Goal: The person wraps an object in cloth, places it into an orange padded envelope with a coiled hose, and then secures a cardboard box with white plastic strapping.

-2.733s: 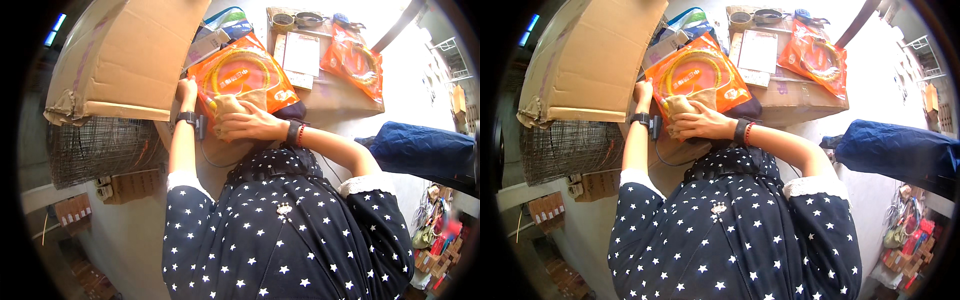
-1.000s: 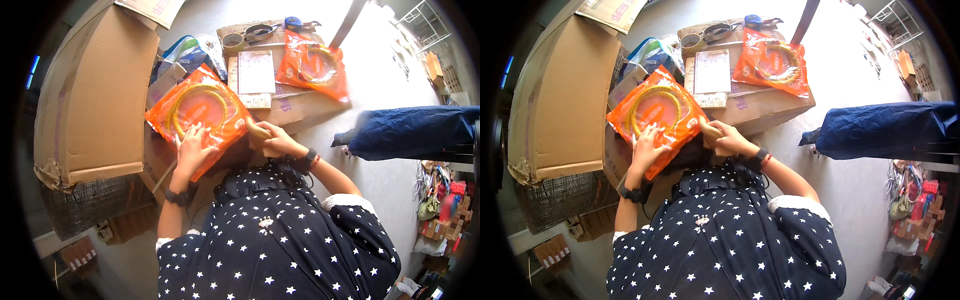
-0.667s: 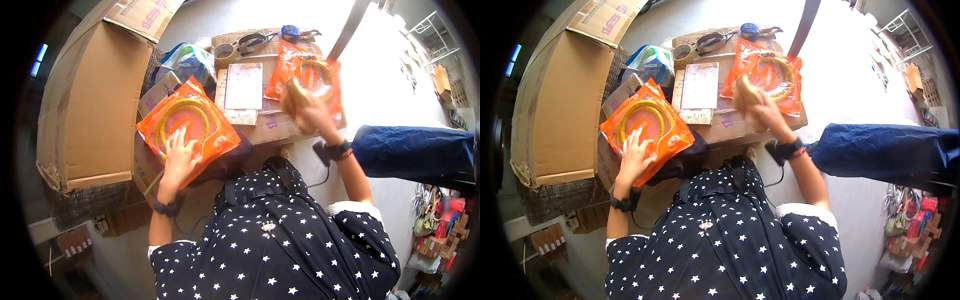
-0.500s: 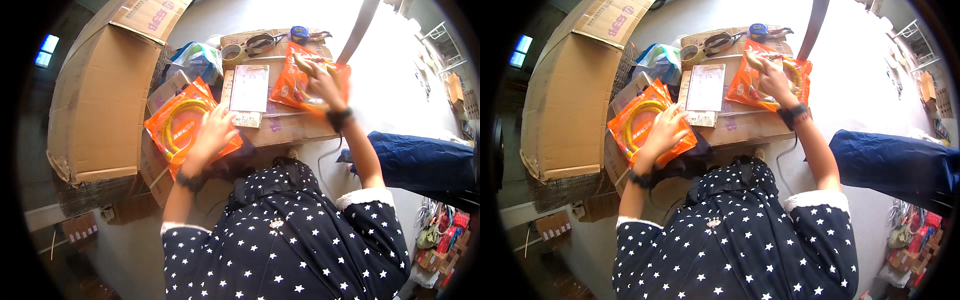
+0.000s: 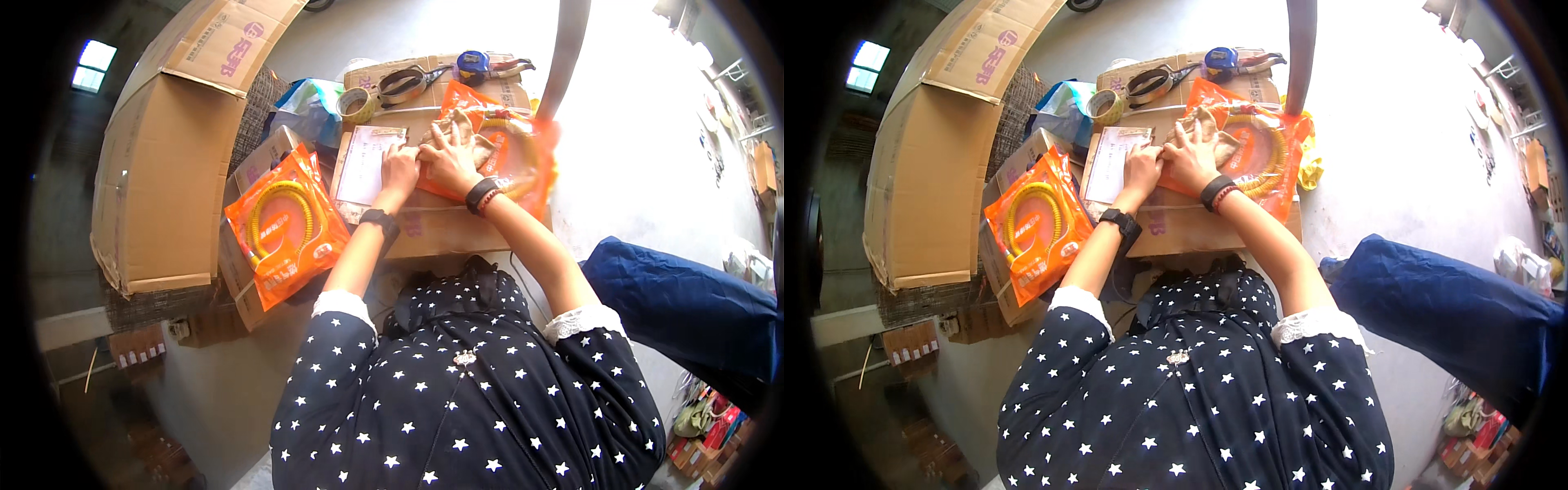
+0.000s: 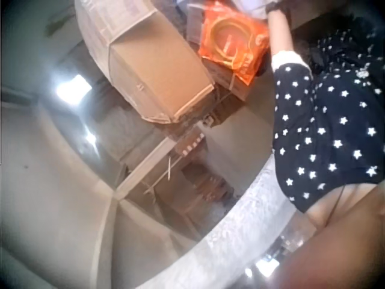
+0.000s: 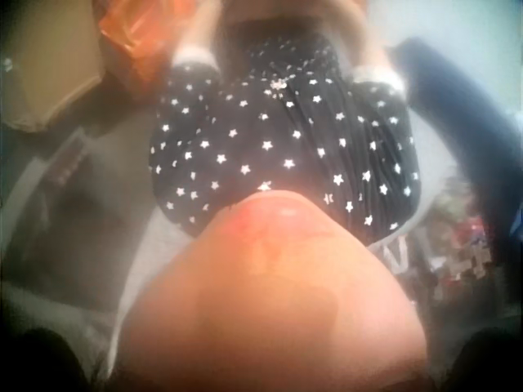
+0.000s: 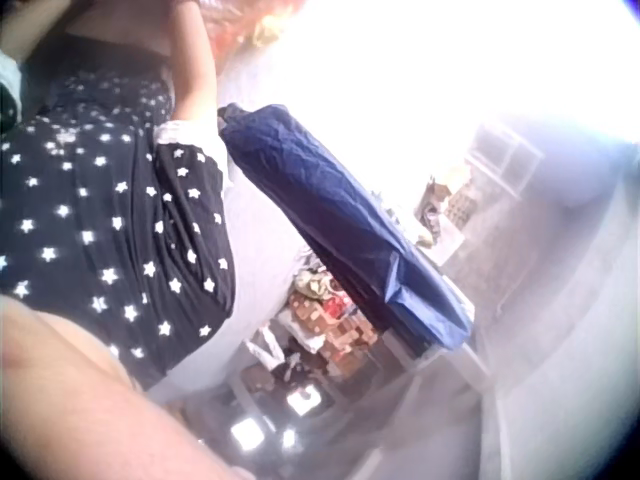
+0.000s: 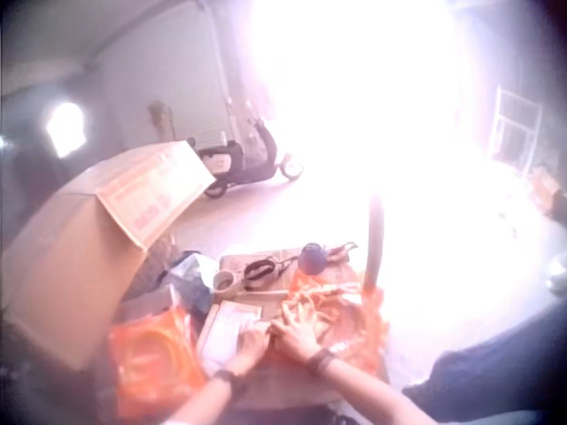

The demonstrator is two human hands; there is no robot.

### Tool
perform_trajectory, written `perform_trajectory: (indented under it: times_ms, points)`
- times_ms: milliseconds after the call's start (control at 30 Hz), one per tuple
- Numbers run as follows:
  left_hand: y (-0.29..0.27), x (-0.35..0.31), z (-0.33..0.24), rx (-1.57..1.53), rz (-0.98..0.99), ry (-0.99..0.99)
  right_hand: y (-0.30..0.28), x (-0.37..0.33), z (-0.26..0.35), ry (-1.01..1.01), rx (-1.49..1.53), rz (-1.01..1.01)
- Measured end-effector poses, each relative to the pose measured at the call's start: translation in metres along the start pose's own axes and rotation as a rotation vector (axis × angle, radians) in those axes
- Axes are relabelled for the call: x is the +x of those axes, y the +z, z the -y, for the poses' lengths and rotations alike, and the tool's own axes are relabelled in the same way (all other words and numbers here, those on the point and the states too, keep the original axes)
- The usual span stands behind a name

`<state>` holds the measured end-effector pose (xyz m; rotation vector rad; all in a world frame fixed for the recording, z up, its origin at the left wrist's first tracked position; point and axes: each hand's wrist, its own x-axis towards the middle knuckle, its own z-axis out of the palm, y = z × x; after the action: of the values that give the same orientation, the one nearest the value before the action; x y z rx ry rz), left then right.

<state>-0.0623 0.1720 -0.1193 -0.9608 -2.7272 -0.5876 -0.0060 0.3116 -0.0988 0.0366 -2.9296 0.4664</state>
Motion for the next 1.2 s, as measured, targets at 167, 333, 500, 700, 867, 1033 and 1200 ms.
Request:
perform_trajectory:
  times_ms: [167,333,500,700,867,1033,1200]
  points:
    - [0.001,-0.011,-0.011,0.235,-0.020,0.029,0.011,0.003,-0.006,-0.132,-0.002,0.030]
    - [0.001,-0.032,-0.018,0.350,-0.004,0.111,-0.008,-0.006,-0.001,-0.255,0.061,0.108]
    - [-0.011,-0.051,-0.034,0.300,0.032,0.127,0.005,-0.014,-0.015,-0.395,0.156,0.074]
    - [-0.017,-0.077,-0.051,0.361,0.042,0.246,-0.004,-0.034,-0.024,-0.519,0.234,0.129]
    - [-0.023,-0.090,-0.067,0.337,0.076,0.357,-0.017,-0.058,-0.029,-0.611,0.321,0.105]
    - [-0.025,-0.099,-0.078,0.334,0.121,0.505,-0.032,-0.083,-0.039,-0.656,0.363,0.146]
    - [-0.019,-0.096,-0.100,0.175,0.104,0.549,-0.055,-0.113,-0.059,-0.594,0.373,0.177]
